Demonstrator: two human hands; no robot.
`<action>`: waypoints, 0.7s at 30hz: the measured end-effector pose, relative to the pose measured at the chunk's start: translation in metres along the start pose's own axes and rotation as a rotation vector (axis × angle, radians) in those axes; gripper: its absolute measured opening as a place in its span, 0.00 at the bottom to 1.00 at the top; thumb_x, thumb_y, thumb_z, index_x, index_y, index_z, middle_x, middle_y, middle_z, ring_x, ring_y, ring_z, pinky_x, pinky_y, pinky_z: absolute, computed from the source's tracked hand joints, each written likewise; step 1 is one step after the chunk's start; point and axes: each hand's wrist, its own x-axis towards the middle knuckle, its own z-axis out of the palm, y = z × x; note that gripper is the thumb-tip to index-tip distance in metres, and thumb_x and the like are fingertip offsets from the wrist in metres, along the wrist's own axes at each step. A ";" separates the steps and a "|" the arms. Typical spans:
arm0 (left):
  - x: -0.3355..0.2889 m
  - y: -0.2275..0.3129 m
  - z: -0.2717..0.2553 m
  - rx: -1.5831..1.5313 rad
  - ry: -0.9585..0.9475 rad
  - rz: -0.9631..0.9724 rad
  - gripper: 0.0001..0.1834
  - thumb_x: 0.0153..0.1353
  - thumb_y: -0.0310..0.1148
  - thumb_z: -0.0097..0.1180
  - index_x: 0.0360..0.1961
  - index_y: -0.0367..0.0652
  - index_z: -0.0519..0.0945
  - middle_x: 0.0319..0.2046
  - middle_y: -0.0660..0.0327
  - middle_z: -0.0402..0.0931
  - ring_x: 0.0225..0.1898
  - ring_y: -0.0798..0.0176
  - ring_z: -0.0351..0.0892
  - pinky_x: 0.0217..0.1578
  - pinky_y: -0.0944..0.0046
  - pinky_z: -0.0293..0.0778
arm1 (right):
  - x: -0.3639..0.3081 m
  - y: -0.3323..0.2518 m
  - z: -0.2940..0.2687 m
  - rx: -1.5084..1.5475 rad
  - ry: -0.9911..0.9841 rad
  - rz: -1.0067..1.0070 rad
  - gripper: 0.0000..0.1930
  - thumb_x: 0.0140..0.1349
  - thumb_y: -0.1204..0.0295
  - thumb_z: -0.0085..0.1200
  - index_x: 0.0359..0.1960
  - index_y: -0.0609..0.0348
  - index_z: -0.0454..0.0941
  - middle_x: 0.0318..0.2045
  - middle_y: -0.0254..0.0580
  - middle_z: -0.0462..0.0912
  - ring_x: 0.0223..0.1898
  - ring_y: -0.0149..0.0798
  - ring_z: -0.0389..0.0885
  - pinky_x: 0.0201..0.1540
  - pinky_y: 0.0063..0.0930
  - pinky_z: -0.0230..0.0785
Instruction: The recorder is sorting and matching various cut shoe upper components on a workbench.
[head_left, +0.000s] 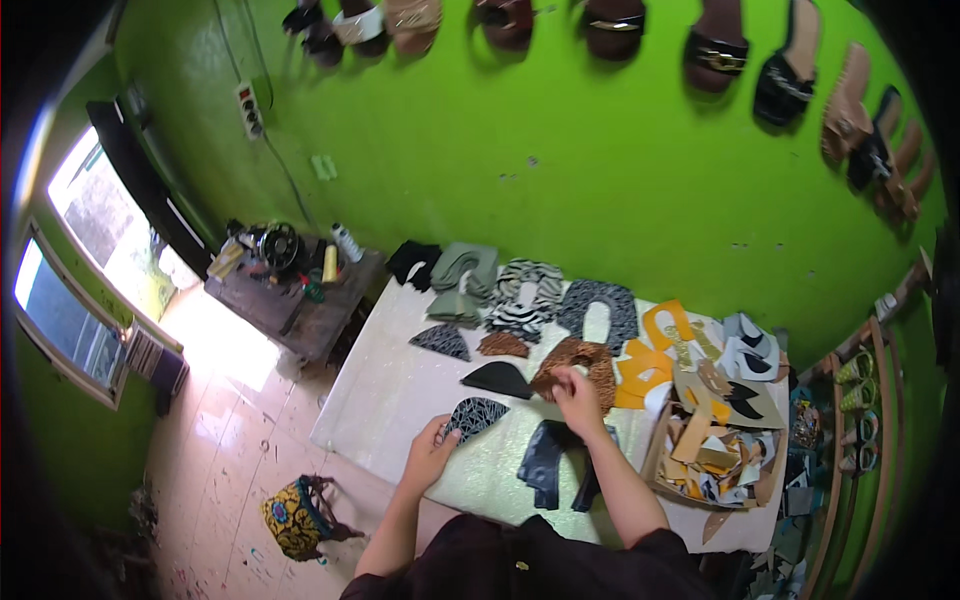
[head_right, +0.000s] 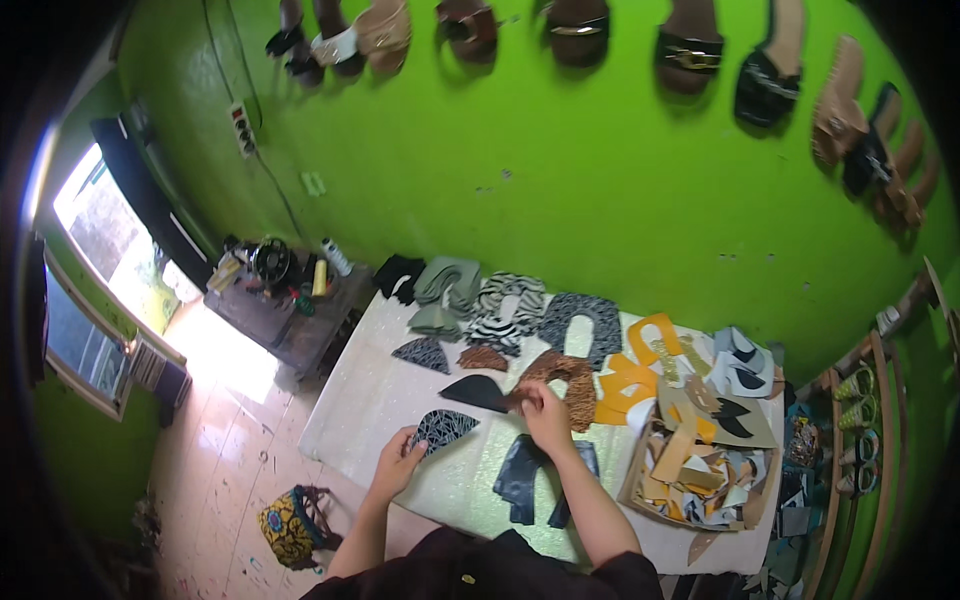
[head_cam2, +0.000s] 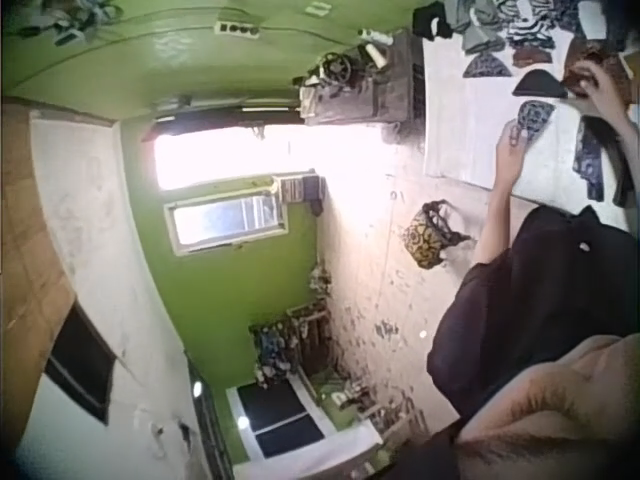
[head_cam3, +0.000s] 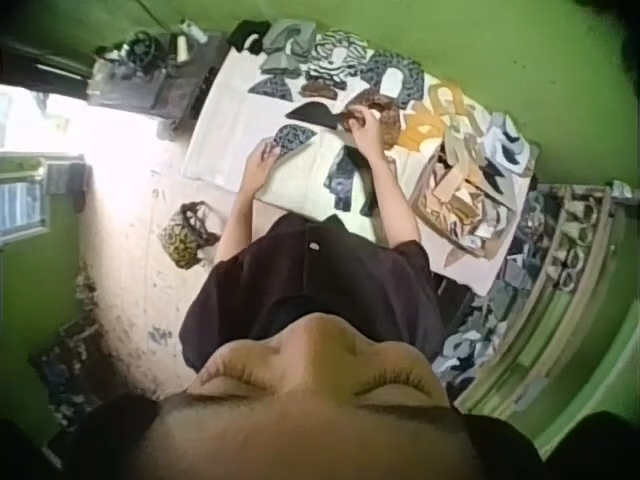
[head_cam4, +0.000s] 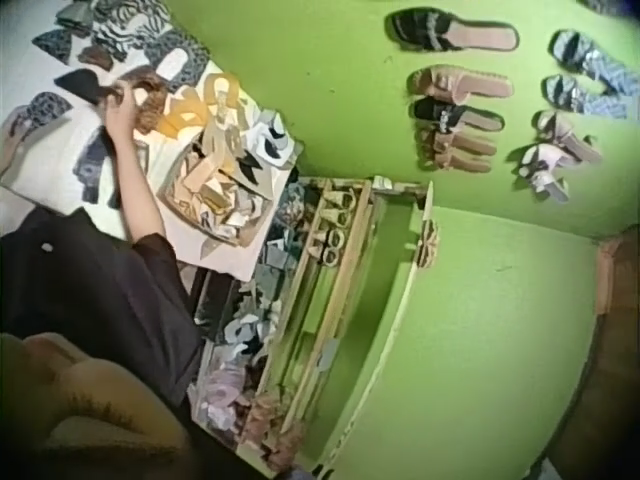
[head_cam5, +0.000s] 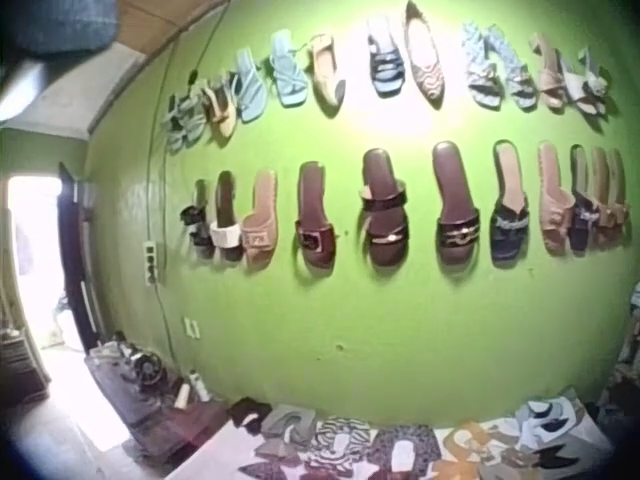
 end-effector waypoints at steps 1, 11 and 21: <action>0.007 0.015 -0.012 0.011 -0.037 -0.024 0.11 0.62 0.28 0.51 0.45 0.35 0.73 0.27 0.69 0.72 0.28 0.78 0.67 0.29 0.76 0.65 | 0.017 -0.014 0.011 -0.104 0.049 0.039 0.13 0.53 0.83 0.50 0.42 0.61 0.74 0.35 0.41 0.80 0.36 0.32 0.78 0.39 0.22 0.68; 0.066 -0.021 -0.114 0.279 0.025 0.040 0.13 0.57 0.28 0.55 0.44 0.40 0.76 0.25 0.67 0.70 0.27 0.72 0.65 0.33 0.69 0.66 | 0.123 0.055 0.111 -0.426 0.096 0.064 0.11 0.54 0.65 0.55 0.40 0.47 0.76 0.33 0.37 0.81 0.41 0.42 0.75 0.45 0.43 0.58; 0.102 -0.018 -0.112 0.329 -0.090 0.016 0.12 0.58 0.29 0.54 0.44 0.39 0.76 0.26 0.62 0.74 0.29 0.69 0.68 0.35 0.68 0.66 | 0.095 0.043 0.122 -0.909 0.132 -0.052 0.20 0.48 0.67 0.59 0.45 0.51 0.72 0.43 0.38 0.72 0.47 0.44 0.70 0.46 0.43 0.60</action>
